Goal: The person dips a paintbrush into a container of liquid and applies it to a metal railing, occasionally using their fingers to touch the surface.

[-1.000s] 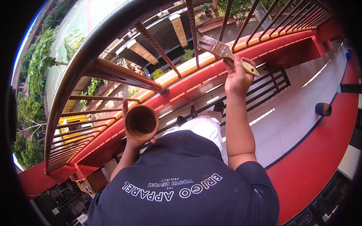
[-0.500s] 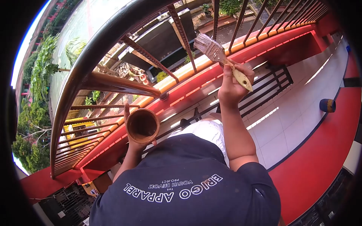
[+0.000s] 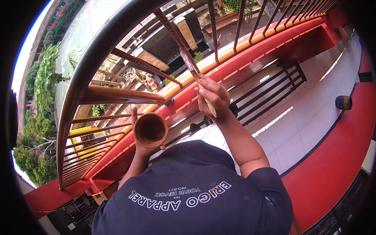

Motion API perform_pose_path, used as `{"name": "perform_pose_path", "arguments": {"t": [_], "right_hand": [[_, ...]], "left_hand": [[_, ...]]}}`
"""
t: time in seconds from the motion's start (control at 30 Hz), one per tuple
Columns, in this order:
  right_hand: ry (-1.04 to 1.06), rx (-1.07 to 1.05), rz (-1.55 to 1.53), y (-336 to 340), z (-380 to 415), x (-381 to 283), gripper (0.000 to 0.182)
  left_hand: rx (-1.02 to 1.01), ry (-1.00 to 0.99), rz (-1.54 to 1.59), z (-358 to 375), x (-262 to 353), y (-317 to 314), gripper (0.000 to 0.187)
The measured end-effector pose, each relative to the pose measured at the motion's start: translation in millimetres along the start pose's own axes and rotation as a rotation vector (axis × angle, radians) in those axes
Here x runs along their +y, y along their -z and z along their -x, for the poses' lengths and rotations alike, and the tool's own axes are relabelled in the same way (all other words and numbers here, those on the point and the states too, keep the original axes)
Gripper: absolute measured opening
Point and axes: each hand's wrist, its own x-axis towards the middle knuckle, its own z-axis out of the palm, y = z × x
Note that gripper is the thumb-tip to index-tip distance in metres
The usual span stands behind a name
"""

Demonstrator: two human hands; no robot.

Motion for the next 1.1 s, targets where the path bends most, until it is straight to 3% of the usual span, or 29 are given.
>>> {"name": "perform_pose_path", "arguments": {"t": [0.07,0.2,0.3,0.43,0.6,0.8,0.9,1.03,1.1], "right_hand": [[-0.041,-0.103,-0.019,-1.1,21.7,8.1,0.031],[-0.135,0.046,-0.035,13.6,8.8,-0.6,0.025],[-0.554,0.427,-0.378,4.0,-13.5,3.1,0.022],[-0.796,0.255,-0.442,6.3,26.9,32.5,0.020],[-1.149,0.579,-0.675,6.1,17.3,43.5,0.020],[-0.912,0.531,-0.840,7.4,-48.3,4.0,0.018],[-0.962,0.534,-0.905,9.5,-31.6,16.8,0.020],[-1.311,0.584,-0.859,28.4,15.0,40.4,0.019],[-1.387,0.588,-0.906,42.3,33.5,51.8,0.019]], "left_hand": [[-0.021,-0.019,-0.028,-2.5,1.0,0.7,0.154],[-0.006,-0.019,-0.031,-4.8,2.8,1.0,0.153],[0.007,-0.019,-0.064,-2.1,1.0,-1.3,0.153],[0.000,-0.037,-0.073,-1.5,3.4,-1.7,0.153],[0.030,-0.029,-0.062,-2.6,0.1,-3.2,0.152],[0.018,-0.009,-0.050,-3.1,-2.9,-6.1,0.153],[-0.004,-0.027,-0.042,-5.1,-1.4,-8.5,0.153],[-0.017,-0.032,-0.013,-1.8,-0.1,-7.2,0.151],[-0.001,-0.018,0.025,-0.3,-1.4,-9.8,0.150]]}}
